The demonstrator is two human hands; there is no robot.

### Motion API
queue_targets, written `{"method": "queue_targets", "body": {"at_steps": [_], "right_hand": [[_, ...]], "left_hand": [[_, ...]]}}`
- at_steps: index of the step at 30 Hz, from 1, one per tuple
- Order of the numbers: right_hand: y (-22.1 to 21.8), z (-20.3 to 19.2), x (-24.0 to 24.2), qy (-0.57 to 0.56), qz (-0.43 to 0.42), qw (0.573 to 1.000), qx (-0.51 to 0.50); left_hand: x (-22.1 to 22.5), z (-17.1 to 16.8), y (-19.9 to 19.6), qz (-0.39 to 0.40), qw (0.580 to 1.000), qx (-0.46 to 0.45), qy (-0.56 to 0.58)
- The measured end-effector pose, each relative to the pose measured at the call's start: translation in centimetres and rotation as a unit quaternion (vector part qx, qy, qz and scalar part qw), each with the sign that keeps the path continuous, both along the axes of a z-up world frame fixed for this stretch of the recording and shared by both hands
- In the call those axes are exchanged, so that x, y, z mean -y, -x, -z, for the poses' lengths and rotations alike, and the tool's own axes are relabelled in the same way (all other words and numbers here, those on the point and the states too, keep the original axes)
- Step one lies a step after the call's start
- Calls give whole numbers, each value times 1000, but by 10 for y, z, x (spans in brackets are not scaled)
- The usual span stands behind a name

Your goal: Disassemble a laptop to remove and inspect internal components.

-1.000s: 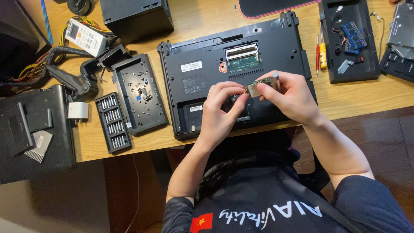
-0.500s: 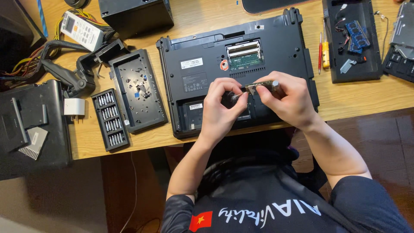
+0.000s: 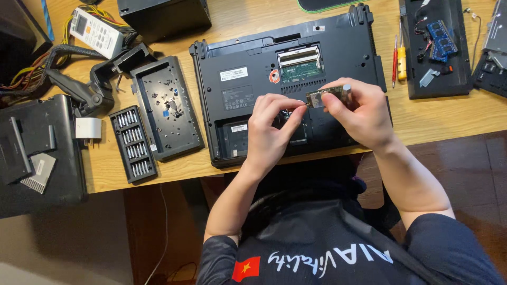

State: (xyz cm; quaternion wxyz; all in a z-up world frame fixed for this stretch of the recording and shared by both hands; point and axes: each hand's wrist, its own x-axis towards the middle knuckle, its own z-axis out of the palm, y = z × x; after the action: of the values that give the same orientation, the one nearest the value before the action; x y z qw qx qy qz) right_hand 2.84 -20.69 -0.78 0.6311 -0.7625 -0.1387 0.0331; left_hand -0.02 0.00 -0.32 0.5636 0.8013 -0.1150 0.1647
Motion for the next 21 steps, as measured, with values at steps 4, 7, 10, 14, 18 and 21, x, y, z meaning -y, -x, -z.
{"method": "queue_targets", "body": {"at_steps": [4, 7, 10, 14, 18, 21], "right_hand": [[3, -8, -4, 23, 19, 1000, -4], [7, -17, -9, 94, 32, 993, 58], [6, -21, -14, 143, 76, 980, 112], [-3, -2, -1, 149, 131, 975, 104], [-2, 4, 11, 19, 71, 997, 6], [2, 5, 14, -44, 31, 998, -32]], "left_hand": [[0, 1, -1, -5, 1000, 21, -12], [0, 2, -1, -7, 999, 29, -18], [0, -1, 2, 1, 999, 34, -25], [1, 1, 2, 9, 999, 27, -25], [1, 2, 4, 3, 1000, -2, -19], [4, -1, 5, -9, 999, 16, -31]]}}
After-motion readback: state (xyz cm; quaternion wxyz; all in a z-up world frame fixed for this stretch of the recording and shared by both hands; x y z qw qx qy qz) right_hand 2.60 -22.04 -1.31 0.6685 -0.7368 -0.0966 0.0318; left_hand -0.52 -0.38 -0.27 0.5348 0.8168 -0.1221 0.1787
